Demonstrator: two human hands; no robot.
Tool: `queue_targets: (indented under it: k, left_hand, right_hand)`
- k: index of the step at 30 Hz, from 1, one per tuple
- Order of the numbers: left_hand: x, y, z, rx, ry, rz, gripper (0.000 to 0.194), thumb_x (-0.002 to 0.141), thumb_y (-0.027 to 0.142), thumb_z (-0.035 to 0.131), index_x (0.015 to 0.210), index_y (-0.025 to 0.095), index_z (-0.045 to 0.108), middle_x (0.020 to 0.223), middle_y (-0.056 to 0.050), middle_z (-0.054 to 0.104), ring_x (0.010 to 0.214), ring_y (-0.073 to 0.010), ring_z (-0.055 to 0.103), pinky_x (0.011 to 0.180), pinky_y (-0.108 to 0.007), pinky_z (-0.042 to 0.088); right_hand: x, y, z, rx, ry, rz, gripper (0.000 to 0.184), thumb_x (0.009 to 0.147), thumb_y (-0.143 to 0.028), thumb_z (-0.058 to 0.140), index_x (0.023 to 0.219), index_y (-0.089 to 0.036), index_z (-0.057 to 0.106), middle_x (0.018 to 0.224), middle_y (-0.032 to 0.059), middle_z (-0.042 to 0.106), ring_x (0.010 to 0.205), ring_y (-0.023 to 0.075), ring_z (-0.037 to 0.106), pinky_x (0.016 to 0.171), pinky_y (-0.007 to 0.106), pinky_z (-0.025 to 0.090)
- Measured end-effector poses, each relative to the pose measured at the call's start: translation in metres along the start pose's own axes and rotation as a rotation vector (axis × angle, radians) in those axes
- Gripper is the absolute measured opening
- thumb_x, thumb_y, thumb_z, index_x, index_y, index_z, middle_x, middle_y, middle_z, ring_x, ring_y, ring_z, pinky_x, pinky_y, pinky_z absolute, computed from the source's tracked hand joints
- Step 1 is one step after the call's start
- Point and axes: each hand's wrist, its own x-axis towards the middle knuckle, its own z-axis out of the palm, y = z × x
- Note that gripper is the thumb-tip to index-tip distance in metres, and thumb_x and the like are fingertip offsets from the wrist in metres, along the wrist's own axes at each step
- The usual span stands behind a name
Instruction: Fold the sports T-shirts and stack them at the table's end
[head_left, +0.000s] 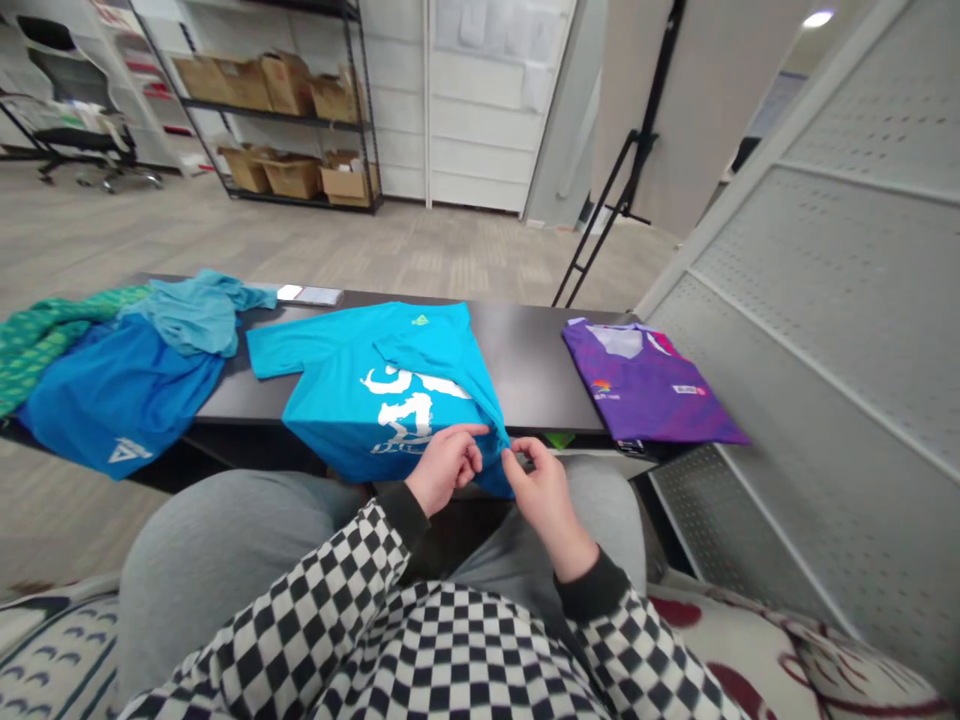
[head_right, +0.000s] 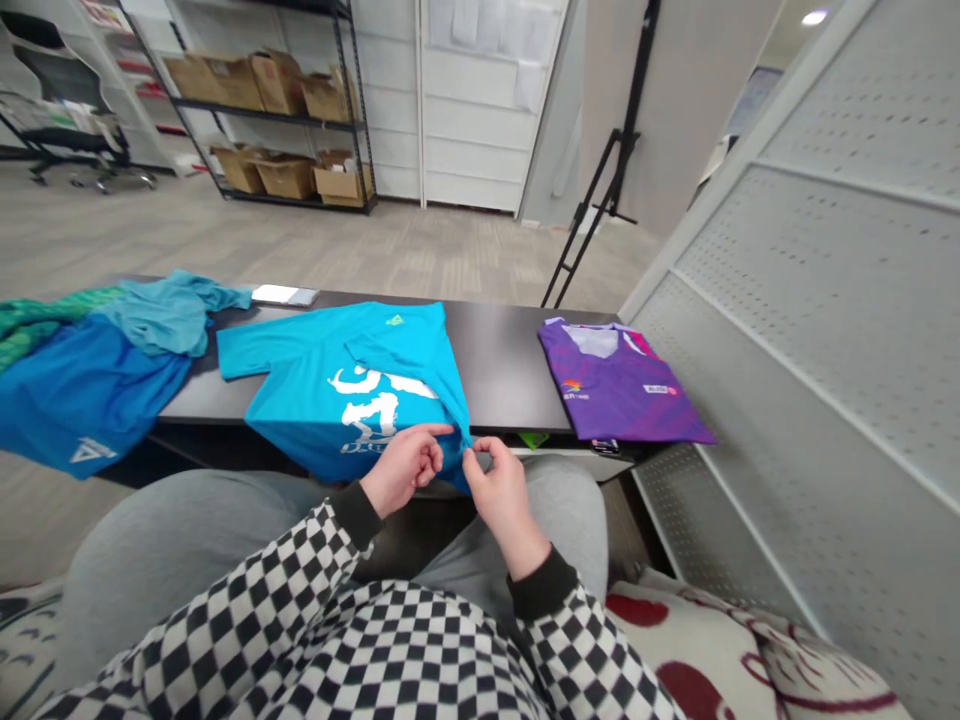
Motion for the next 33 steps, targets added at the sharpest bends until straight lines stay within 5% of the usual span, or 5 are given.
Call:
queue_targets:
  k: [4,11,23,28,33]
  left_hand:
    - [0.003,0.0,-0.005,-0.077,-0.109,-0.124,0.033,0.091,0.055,0.058,0.094,0.022,0.06,0.052,0.004,0.053,0.037,-0.0096,0.032,0.043,-0.025,0.018]
    - [0.011,-0.001,-0.016,0.19,0.019,-0.018,0.053,0.082,0.067,0.08,0.075,0.027,0.046,0.051,0.012,0.03,0.043,-0.0084,0.024,0.047,-0.025,0.016]
    - [-0.014,0.018,-0.017,1.092,0.295,0.595,0.05,0.107,0.044,0.062,0.063,0.025,0.043,0.062,0.0,0.048,0.062,-0.0184,0.046,0.063,-0.034,0.029]
    - [-0.017,0.032,-0.016,1.074,0.268,0.799,0.037,0.104,0.033,0.062,0.069,0.024,0.052,0.086,-0.005,0.064,0.09,-0.023,0.062,0.085,-0.034,0.047]
    - [-0.018,0.022,-0.026,0.728,0.233,0.539,0.04,0.1,0.047,0.068,0.07,0.022,0.06,0.065,0.002,0.053,0.067,-0.0168,0.052,0.067,-0.029,0.041]
  right_hand:
    - [-0.01,-0.018,0.005,-0.015,-0.11,-0.131,0.011,0.102,-0.038,0.068,0.098,-0.029,0.073,0.1,0.0071,0.082,0.094,0.0307,0.077,0.094,0.047,0.061]
    - [-0.016,-0.027,0.008,0.075,-0.417,-0.331,0.018,0.109,-0.032,0.066,0.121,-0.029,0.079,0.114,0.0071,0.083,0.101,0.0265,0.078,0.094,0.043,0.063]
    - [0.079,-0.042,0.001,-0.211,-0.117,-0.371,0.024,0.109,-0.027,0.06,0.116,-0.025,0.082,0.118,0.0118,0.083,0.116,0.0322,0.074,0.11,0.047,0.055]
    - [0.124,-0.037,0.015,-0.325,-0.158,-0.36,0.03,0.106,-0.02,0.059,0.126,-0.022,0.082,0.135,0.0125,0.081,0.131,0.0328,0.071,0.121,0.049,0.051]
    - [0.131,-0.023,0.024,-0.341,-0.27,-0.379,0.036,0.109,-0.024,0.058,0.136,-0.026,0.083,0.154,0.0083,0.074,0.144,0.029,0.066,0.128,0.049,0.048]
